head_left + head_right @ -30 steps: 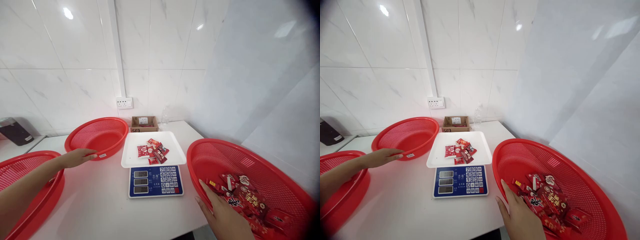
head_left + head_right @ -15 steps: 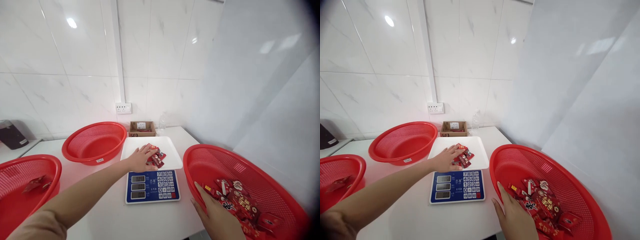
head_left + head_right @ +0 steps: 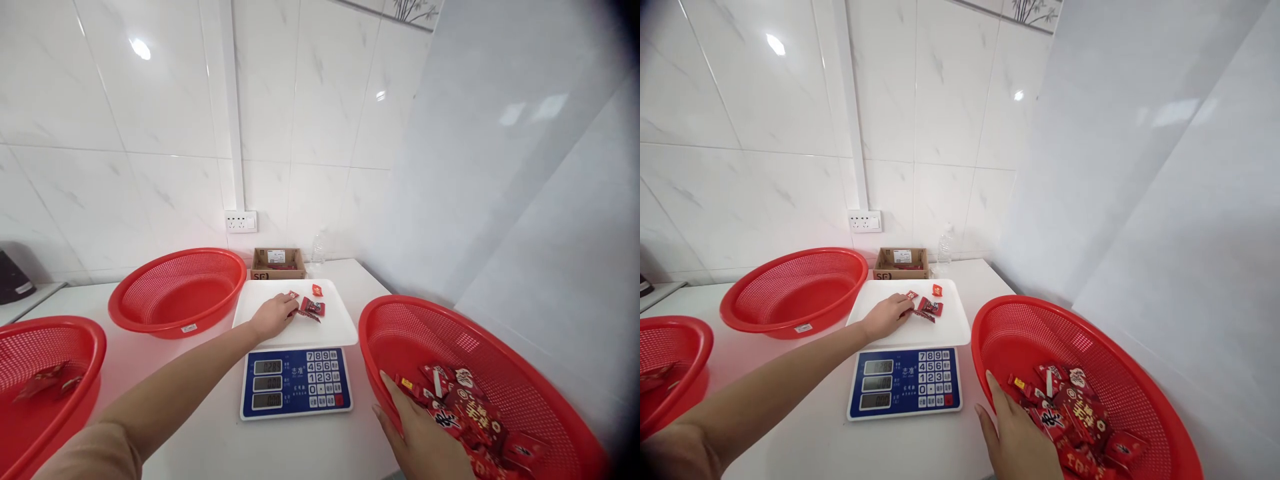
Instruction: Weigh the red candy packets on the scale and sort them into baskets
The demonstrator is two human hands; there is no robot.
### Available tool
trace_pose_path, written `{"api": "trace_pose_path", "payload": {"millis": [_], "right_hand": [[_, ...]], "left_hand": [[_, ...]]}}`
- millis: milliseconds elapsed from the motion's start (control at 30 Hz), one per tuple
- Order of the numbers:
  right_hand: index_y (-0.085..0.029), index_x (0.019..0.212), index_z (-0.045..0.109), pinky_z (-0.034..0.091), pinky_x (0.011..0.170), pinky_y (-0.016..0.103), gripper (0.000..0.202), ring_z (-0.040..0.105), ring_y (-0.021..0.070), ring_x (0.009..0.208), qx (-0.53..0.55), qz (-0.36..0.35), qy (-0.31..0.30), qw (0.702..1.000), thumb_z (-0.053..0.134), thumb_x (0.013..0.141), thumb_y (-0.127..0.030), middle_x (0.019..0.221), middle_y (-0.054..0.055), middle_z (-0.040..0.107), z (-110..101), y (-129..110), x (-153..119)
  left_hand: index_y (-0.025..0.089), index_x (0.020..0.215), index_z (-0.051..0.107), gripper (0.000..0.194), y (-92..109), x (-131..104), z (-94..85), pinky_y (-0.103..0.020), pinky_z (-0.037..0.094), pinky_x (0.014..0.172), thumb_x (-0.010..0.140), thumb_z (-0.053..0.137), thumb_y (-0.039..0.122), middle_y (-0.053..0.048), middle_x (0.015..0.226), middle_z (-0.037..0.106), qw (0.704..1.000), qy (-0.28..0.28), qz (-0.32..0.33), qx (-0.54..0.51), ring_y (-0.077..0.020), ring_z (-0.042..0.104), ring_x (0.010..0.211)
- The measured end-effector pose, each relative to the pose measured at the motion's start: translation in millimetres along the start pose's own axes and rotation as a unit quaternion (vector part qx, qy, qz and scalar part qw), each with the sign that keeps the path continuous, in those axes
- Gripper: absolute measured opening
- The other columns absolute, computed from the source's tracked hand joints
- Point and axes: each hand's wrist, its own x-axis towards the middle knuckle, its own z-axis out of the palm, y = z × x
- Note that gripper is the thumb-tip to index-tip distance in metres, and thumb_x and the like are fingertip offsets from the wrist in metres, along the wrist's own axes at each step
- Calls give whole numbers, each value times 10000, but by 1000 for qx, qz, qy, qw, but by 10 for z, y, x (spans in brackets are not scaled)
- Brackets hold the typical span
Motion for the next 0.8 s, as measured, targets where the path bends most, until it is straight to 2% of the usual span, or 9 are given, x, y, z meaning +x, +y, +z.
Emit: {"api": "trace_pose_path", "payload": {"millis": [133, 267, 400, 467, 533, 600, 667, 733, 800], "right_hand": [[-210, 1275, 523, 567, 650, 307, 468, 662, 229, 954, 4, -4, 5, 1000, 351, 883, -399, 1176, 71, 644, 28, 17, -12], [-211, 1272, 525, 567, 622, 317, 472, 668, 237, 933, 3, 2, 6, 1000, 341, 884, -407, 1148, 79, 659, 43, 20, -19], [-212, 1275, 524, 566, 629, 323, 476, 662, 241, 949, 10, 6, -2, 1000, 332, 884, -402, 1153, 83, 656, 29, 13, -11], [-207, 1289, 510, 566, 634, 333, 491, 658, 247, 961, 14, 11, -12, 1000, 319, 887, -415, 1166, 87, 648, 26, 19, -8], [-218, 1303, 494, 564, 625, 333, 501, 660, 243, 954, 20, 14, -21, 999, 307, 892, -435, 1170, 82, 646, 32, 32, -8], [-231, 1311, 482, 563, 627, 324, 505, 660, 234, 957, 27, 12, -23, 999, 303, 893, -451, 1180, 75, 641, 44, 44, -8], [-227, 1318, 473, 562, 648, 318, 510, 654, 230, 973, 30, 11, -24, 999, 301, 895, -454, 1193, 70, 635, 50, 47, -8], [-212, 1320, 471, 561, 664, 322, 514, 644, 234, 996, 25, 13, -31, 999, 298, 896, -444, 1211, 71, 623, 41, 37, -6], [-202, 1319, 474, 560, 668, 329, 512, 643, 242, 999, 17, 19, -41, 999, 296, 895, -426, 1220, 72, 617, 21, 20, -5]], "left_hand": [[196, 910, 618, 226, -155, -40, -157, -292, 467, 792, 853, 400, 188, -62, 921, 638, 997, 59, -38, -20, -179, 576, 892], [185, 901, 608, 230, -456, -203, -494, -286, 468, 763, 846, 386, 211, -65, 914, 633, 989, 115, -89, -26, -179, 579, 866], [207, 919, 596, 227, -853, -519, -882, -253, 468, 671, 836, 393, 265, -40, 928, 634, 961, 164, -225, -4, -165, 588, 793], [202, 933, 588, 237, -1040, -686, -1042, -268, 474, 667, 833, 389, 280, -47, 952, 629, 942, 155, -294, 36, -180, 589, 813], [172, 963, 584, 258, -1182, -811, -1144, -349, 483, 732, 813, 414, 293, -87, 999, 615, 929, 145, -334, 69, -244, 575, 917], [136, 1016, 577, 315, -1252, -861, -1166, -485, 442, 840, 788, 455, 316, -142, 1090, 584, 924, 142, -345, 88, -332, 511, 1065], [120, 1082, 559, 383, -1233, -820, -1097, -555, 353, 947, 796, 462, 355, -173, 1199, 532, 929, 140, -331, 94, -364, 423, 1184], [128, 1132, 538, 420, -1121, -699, -942, -515, 302, 1025, 831, 423, 397, -162, 1286, 481, 944, 134, -290, 81, -326, 361, 1259], [161, 1159, 527, 435, -923, -528, -723, -424, 308, 1057, 854, 389, 439, -115, 1337, 456, 963, 116, -237, 54, -262, 346, 1290]]}}
